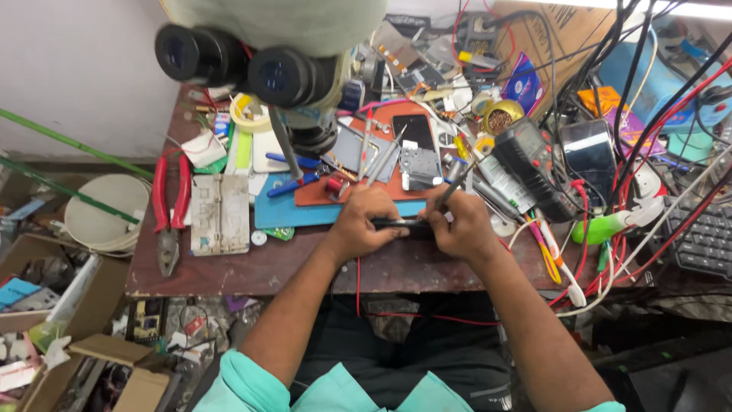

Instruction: The person reassembles a disassembled smartphone by aligning the motherboard and battery, connecting internal cables, and securing the back cover. They use tweezers to adjust small components and press the casing edges to ensure closure.

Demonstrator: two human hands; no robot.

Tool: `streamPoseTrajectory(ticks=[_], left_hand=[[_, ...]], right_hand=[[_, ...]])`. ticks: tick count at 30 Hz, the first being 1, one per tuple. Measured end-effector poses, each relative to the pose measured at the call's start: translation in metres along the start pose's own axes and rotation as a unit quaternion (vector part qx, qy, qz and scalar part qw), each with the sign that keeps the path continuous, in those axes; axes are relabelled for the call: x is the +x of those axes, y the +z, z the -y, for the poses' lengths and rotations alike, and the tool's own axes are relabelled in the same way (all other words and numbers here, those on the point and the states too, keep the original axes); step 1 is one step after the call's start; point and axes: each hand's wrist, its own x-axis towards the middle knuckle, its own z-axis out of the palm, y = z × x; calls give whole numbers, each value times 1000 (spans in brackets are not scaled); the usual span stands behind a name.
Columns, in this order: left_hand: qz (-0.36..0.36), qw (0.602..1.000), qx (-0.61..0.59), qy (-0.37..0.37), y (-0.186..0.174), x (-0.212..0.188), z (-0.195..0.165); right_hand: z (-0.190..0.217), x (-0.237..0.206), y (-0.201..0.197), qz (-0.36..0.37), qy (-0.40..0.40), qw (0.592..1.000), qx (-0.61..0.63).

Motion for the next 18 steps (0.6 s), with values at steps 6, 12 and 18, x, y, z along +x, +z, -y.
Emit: streamPoseTrajectory(ticks=[6,12,18], left_hand=[[0,1000,7,-1,0,-2,0],[3,1000,8,-4,-1,-1,-3],[6,1000,10,-4,-1,-2,-1]], right_hand=[[-3,-1,1,9,6,1000,7],[-9,-4,0,21,2,998,51],[-10,3,-14,-44,156,958,236]])
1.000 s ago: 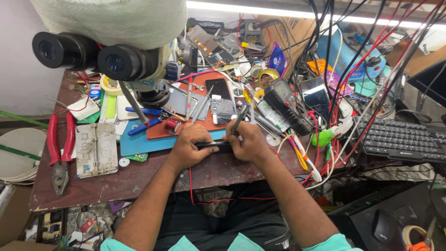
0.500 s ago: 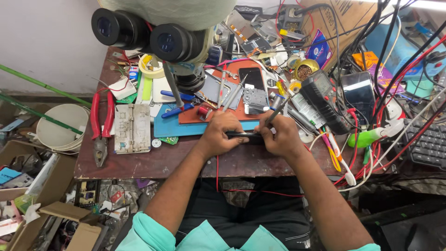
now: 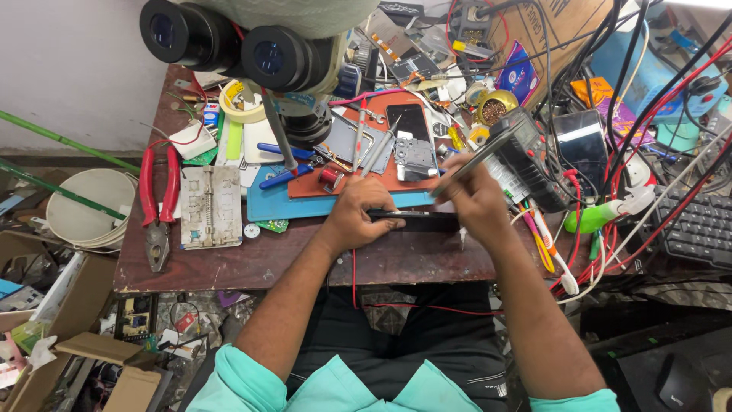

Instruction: The person reassembles a disassembled smartphone by aligning the motherboard and battery, connecting internal cables, and securing the back cover. They use tweezers to adjust small components and press the casing edges to ensure closure.

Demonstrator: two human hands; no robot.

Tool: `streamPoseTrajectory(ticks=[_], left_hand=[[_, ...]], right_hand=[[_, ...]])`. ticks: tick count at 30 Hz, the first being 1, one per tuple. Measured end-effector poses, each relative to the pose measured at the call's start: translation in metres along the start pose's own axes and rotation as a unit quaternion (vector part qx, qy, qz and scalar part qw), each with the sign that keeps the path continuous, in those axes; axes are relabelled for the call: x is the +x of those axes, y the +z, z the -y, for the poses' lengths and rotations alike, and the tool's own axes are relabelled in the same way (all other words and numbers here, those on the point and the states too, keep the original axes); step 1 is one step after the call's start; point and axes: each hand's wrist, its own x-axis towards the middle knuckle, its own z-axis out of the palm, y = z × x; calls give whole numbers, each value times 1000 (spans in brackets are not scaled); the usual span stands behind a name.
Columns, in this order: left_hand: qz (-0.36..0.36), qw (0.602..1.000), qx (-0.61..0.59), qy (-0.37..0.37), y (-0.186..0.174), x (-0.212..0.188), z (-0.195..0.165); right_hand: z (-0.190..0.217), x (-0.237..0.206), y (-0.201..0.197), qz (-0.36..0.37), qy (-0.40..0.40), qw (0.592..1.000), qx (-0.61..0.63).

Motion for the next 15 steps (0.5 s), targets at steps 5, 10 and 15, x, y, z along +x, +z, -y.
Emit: streamPoseTrajectory(ticks=[5,10,15], left_hand=[[-3,1000,0,-4,0,-3,1],[-2,1000,-4,-1,1,-1,3],[1,1000,-6,-5,1,-3,7]], right_hand=[[7,24,-24,-113,118,923,-348],[2,46,-34,-65,58,825,-558],[18,46,-32,-132,-22,888,-441]])
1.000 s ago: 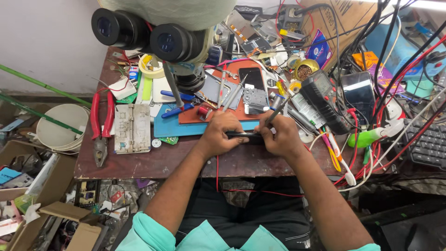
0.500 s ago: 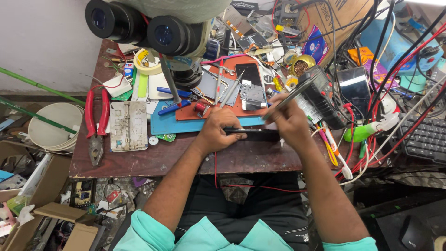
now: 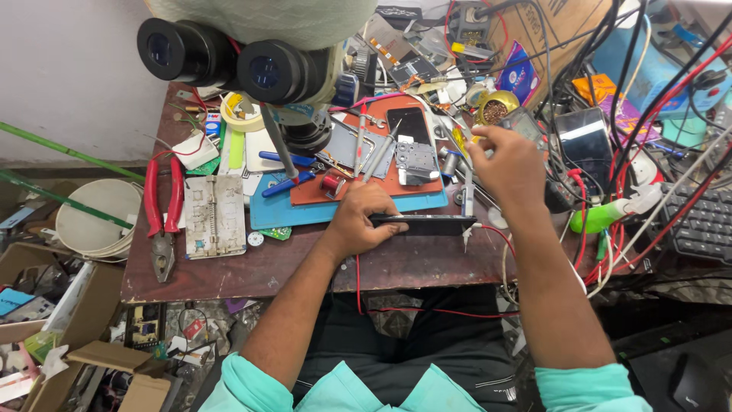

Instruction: The person reassembles a disassembled smartphone by aligning the motherboard and battery, connecting internal cables, and securing the back cover. They use tweezers to adjust small components and press the casing edges to ensure closure.

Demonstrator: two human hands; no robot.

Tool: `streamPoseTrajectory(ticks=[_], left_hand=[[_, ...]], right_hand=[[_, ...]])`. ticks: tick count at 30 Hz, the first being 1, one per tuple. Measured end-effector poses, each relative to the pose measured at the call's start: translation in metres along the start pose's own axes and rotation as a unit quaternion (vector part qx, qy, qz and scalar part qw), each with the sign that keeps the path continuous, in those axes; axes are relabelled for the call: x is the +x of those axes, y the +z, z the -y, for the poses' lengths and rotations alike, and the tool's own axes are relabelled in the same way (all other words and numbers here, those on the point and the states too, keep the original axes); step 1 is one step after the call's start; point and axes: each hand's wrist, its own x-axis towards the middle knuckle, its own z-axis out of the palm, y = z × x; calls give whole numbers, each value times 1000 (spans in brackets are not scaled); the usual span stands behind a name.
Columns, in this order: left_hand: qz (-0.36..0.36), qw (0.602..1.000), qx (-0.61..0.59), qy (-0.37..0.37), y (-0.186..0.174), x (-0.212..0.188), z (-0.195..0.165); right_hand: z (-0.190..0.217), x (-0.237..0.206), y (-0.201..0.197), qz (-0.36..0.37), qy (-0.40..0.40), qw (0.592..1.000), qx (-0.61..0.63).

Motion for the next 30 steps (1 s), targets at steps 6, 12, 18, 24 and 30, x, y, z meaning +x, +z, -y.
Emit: streamPoseTrajectory(ticks=[6,12,18,24,30], left_hand=[[0,1000,-3,-5,2,0,6],[2,1000,6,1,4,0,8],[4,1000,18,-6,5,1,9],[-38,998,43,14,10,2,11],[-81,986,140,41,11,4,4]], right_hand=[[24,-58,2,-84,98,974,185],[30,-103,33,-207,-135,968,36],[12,-112,37,-264,-103,954,101],[-17,-116,32,-256,-2,957,135],[-17,-117,34,-269,-91,955,86]])
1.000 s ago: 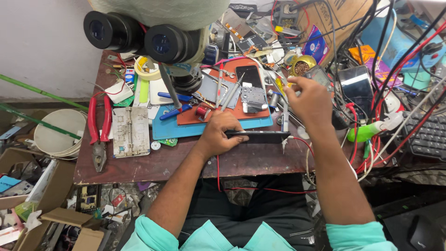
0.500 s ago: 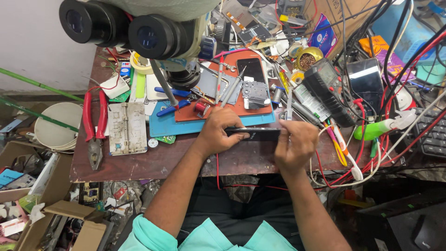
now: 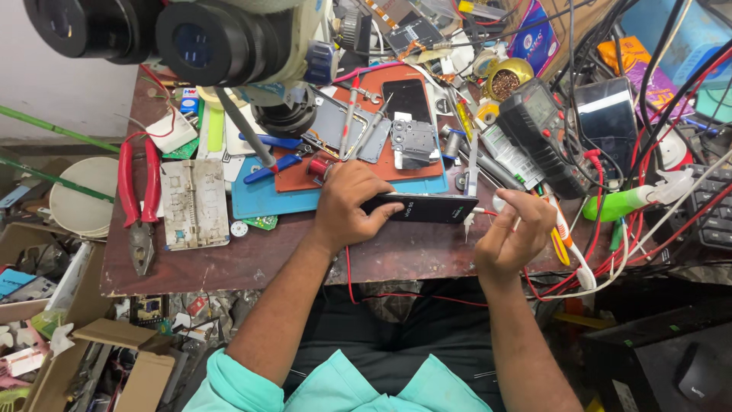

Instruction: The person reassembles a disassembled smartphone by aligning the motherboard and battery, connecting internal cables, and securing the back cover. They use tweezers to adjust small components and press the casing edges to ensure closure.

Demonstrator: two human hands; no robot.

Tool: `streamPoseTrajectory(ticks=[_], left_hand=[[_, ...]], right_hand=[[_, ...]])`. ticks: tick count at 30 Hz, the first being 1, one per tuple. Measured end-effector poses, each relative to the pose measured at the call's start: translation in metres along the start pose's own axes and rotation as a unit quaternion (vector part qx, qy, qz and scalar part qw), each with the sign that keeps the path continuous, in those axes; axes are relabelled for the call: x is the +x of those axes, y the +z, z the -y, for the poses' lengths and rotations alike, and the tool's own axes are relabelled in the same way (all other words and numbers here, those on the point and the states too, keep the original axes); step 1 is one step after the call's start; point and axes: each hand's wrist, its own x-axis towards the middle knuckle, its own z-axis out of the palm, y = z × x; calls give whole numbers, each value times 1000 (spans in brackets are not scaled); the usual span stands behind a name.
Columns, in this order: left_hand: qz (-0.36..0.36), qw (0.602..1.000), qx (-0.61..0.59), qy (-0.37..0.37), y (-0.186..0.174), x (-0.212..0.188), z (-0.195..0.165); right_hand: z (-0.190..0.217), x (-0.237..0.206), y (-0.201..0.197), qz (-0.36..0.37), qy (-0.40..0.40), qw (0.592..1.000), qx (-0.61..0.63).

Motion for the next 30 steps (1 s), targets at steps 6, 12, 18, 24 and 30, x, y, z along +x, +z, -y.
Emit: streamPoseTrajectory(ticks=[6,12,18,24,30], left_hand=[[-26,996,81,6,-3,4,-4],[-43,992,114,-26,-3,0,0],[-22,990,136,-42,-2,-1,-1],[-15,989,139,-39,-1,-3,0],[-28,988,138,-58,-3,-2,-4]], right_hand=[[6,21,-3,213,98,972,-28],[1,34,14,252,142,956,42],[-4,43,28,255,85,963,-1],[4,36,19,161,-16,984,-80],[32,17,5,102,-5,993,-50]])
